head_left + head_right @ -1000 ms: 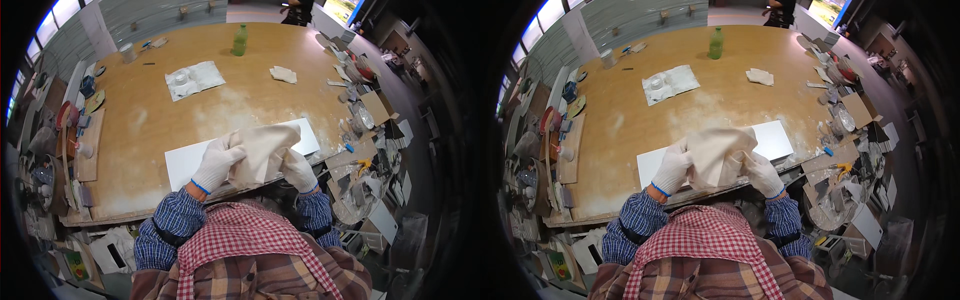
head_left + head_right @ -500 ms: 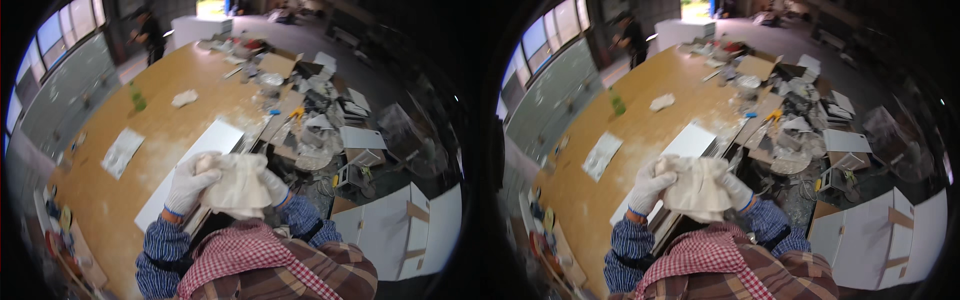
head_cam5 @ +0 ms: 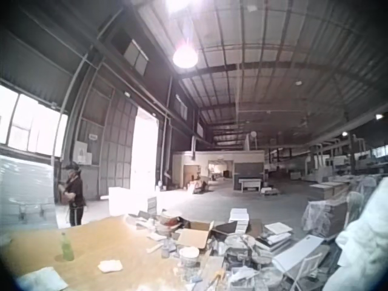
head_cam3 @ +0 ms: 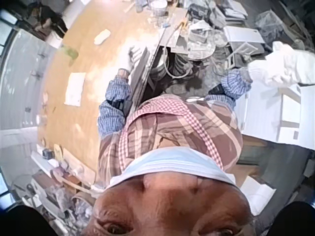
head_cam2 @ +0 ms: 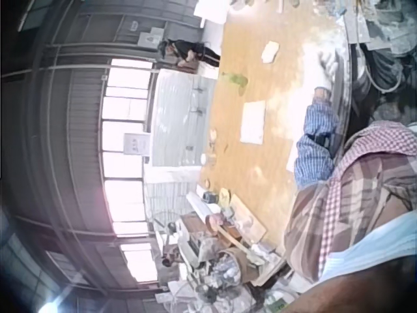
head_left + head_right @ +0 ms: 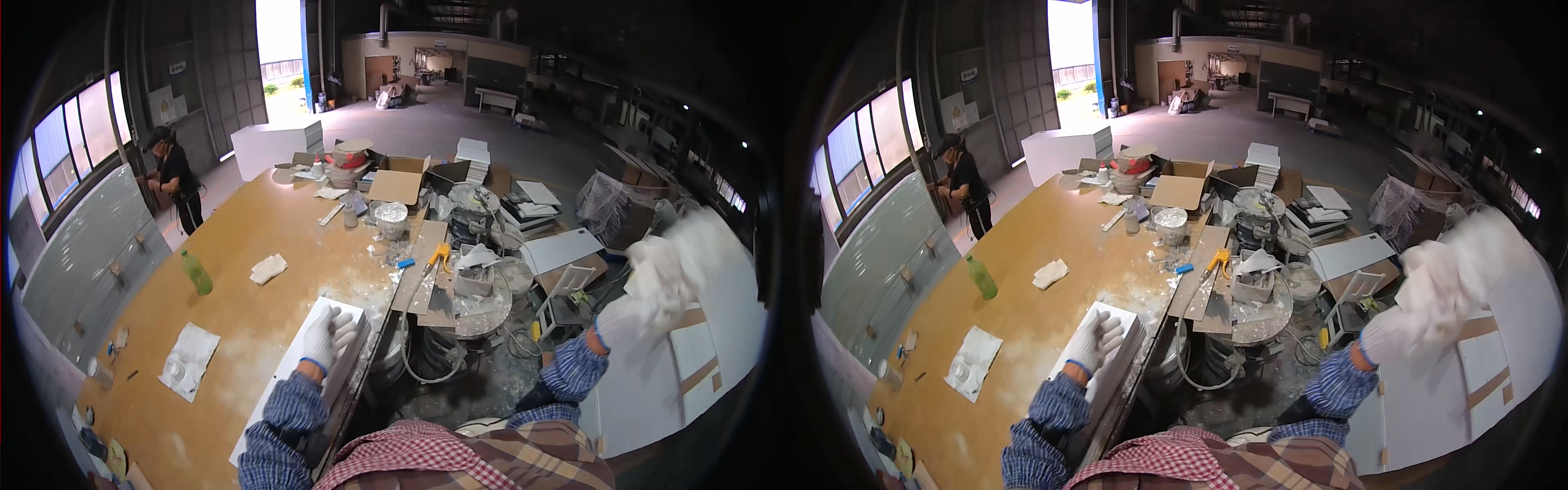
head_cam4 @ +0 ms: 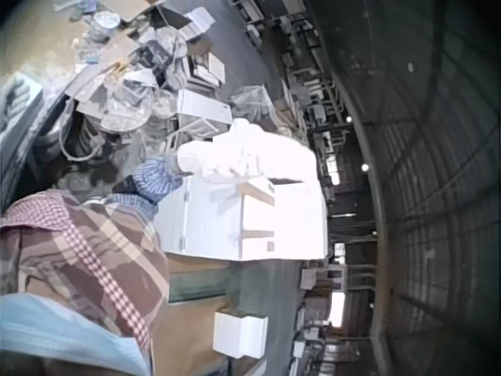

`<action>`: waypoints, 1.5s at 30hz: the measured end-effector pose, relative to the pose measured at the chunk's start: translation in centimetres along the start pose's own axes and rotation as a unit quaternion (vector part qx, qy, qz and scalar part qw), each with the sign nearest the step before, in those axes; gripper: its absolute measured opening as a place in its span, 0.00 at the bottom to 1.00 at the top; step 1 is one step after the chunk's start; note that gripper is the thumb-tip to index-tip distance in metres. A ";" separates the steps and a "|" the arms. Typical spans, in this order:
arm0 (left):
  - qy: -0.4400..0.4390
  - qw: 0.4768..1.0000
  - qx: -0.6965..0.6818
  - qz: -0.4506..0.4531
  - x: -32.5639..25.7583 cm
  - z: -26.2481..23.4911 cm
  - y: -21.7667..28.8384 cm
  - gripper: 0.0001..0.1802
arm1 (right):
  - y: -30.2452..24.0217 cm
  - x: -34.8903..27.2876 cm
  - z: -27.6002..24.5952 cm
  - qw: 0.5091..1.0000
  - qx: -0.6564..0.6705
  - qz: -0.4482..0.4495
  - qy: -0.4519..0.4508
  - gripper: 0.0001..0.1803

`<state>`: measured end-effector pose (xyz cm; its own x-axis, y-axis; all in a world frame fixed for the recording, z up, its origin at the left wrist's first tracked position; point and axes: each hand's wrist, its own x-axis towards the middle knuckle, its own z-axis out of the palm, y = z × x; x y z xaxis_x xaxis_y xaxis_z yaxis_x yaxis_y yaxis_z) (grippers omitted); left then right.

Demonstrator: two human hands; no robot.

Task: Manufacturing and cleaning white furniture panels using a scraper and cloth.

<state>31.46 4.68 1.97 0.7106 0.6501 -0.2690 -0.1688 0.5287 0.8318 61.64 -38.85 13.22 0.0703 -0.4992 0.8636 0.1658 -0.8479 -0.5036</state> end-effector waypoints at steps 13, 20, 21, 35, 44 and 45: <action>-0.100 0.989 -0.111 -0.012 3.9 8.8 2.4 0.57 | -4.8 4.9 -4.9 0.901 0.412 0.133 -0.042 0.13; -0.215 0.972 -0.085 0.032 -0.2 15.2 1.5 0.51 | -14.4 -15.0 -11.1 0.375 0.545 -0.333 -0.672 0.10; -0.319 0.940 -0.073 0.093 -1.1 15.7 1.5 0.50 | -15.7 -12.8 -14.2 0.250 0.550 -0.247 -0.757 0.06; -0.312 0.843 0.403 0.170 -4.8 1.6 4.5 0.25 | -21.6 -1.8 -4.5 0.513 0.588 -0.008 -0.625 0.12; -0.131 0.873 0.444 0.154 -6.2 6.0 7.9 0.43 | -26.6 0.3 -1.9 0.423 0.623 -0.219 -0.620 0.09; -0.134 0.848 0.472 0.199 -6.2 6.9 8.0 0.46 | -26.9 0.2 -2.1 0.428 0.604 -0.261 -0.619 0.09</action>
<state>30.38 1.09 13.63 0.8769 0.4603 0.1387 0.1010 -0.4584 0.8830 55.14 -16.50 26.88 0.0562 0.8144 0.5776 0.8119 0.2994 -0.5011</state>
